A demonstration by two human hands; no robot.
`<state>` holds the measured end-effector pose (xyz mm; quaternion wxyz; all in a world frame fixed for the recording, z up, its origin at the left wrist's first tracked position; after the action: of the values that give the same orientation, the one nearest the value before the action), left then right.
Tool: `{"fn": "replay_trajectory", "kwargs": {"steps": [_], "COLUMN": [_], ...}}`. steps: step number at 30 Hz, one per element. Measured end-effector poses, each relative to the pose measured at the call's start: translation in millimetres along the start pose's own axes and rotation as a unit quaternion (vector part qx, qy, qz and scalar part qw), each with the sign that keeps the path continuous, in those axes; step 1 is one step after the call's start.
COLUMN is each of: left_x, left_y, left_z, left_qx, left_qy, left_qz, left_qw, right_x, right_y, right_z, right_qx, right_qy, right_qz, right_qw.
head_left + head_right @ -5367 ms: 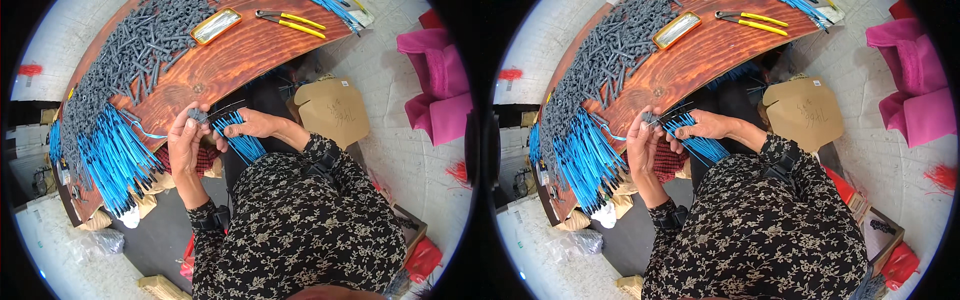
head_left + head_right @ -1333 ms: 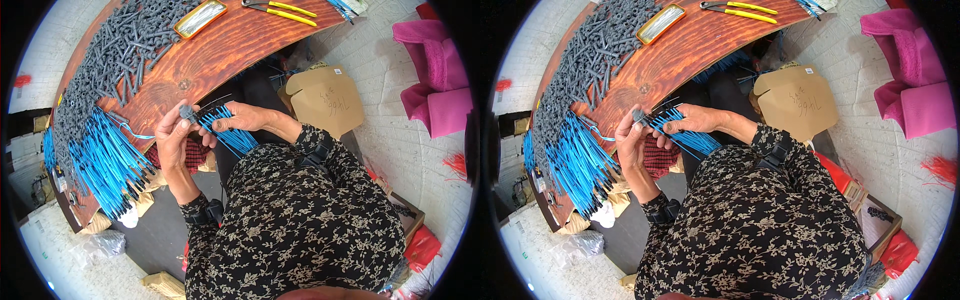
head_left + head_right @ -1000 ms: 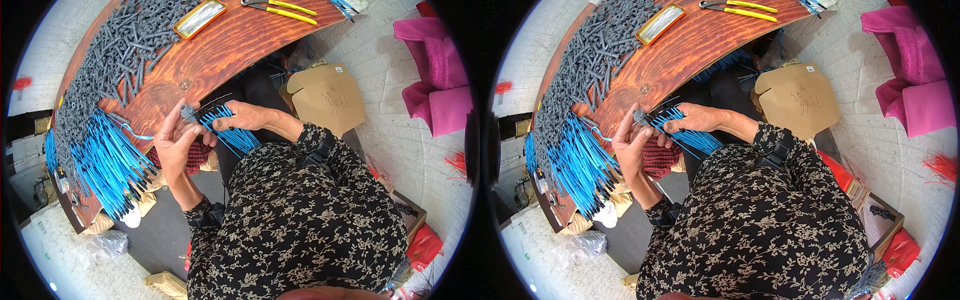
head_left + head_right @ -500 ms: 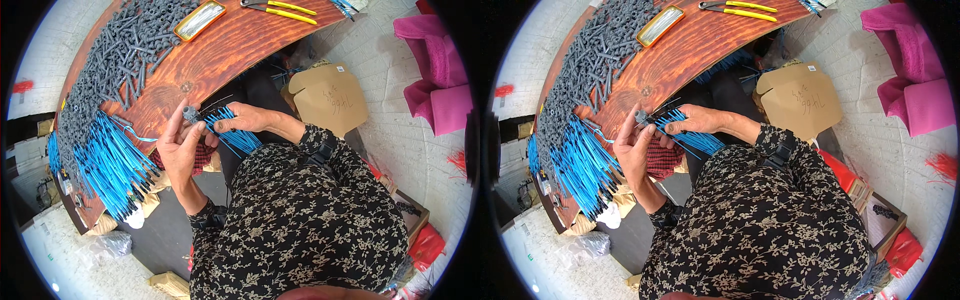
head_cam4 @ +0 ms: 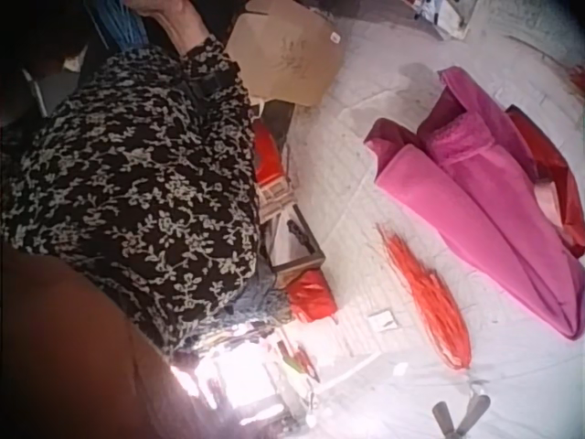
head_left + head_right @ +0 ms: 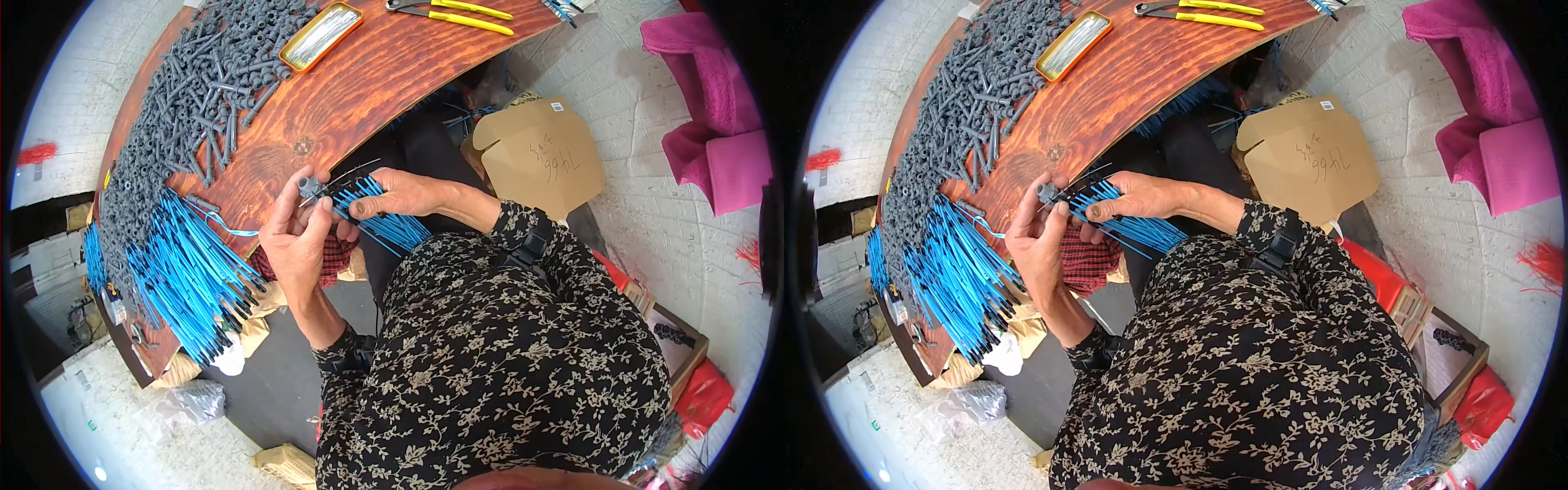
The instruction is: The person is manually inserting blue wires into plastic connectors to assemble wire harnesses.
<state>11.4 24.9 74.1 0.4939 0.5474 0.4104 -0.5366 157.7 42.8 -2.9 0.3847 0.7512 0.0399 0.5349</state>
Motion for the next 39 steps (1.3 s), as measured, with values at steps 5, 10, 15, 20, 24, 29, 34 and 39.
{"fn": "replay_trajectory", "kwargs": {"steps": [5,10,15,20,24,29,34,39], "left_x": [5,7,6,5,8,7,11,-6], "left_y": [-8,-12,-5,-5,-17,-26,-32,-32], "left_z": [-2,-3,-2,1,-2,-5,-8,3], "left_qx": [0.001,0.036,0.028,0.027,0.017,0.057,0.083,0.088], "left_qy": [0.010,0.006,-0.001,0.002,0.005,0.019,0.020,0.019], "left_qz": [-0.026,-0.009,0.032,0.036,-0.007,-0.027,0.004,-0.038], "left_qw": [1.000,0.999,0.999,0.999,1.000,0.998,0.996,0.995], "right_x": [-8,-2,0,1,3,4,3,12], "right_y": [-4,1,-1,0,3,3,6,17], "right_z": [-1,1,3,2,0,-2,-8,-5], "right_qx": [0.012,0.017,0.006,0.009,0.005,0.018,0.018,0.046], "right_qy": [-0.001,-0.007,-0.003,0.007,0.014,0.038,0.035,0.027], "right_qz": [-0.008,0.011,0.012,0.024,0.022,0.027,0.048,0.096], "right_qw": [1.000,1.000,1.000,1.000,1.000,0.999,0.998,0.994]}}
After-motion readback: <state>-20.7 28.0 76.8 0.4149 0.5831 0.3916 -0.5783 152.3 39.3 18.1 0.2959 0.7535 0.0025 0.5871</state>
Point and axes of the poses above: each hand's wrist, its own z-axis away from the middle knuckle, its own y-axis out of the palm, x = y × z, the point moved 4 cm from there along -z, towards the middle knuckle, and after that the axes turned 8 degrees about x, right-handed, at the moved point
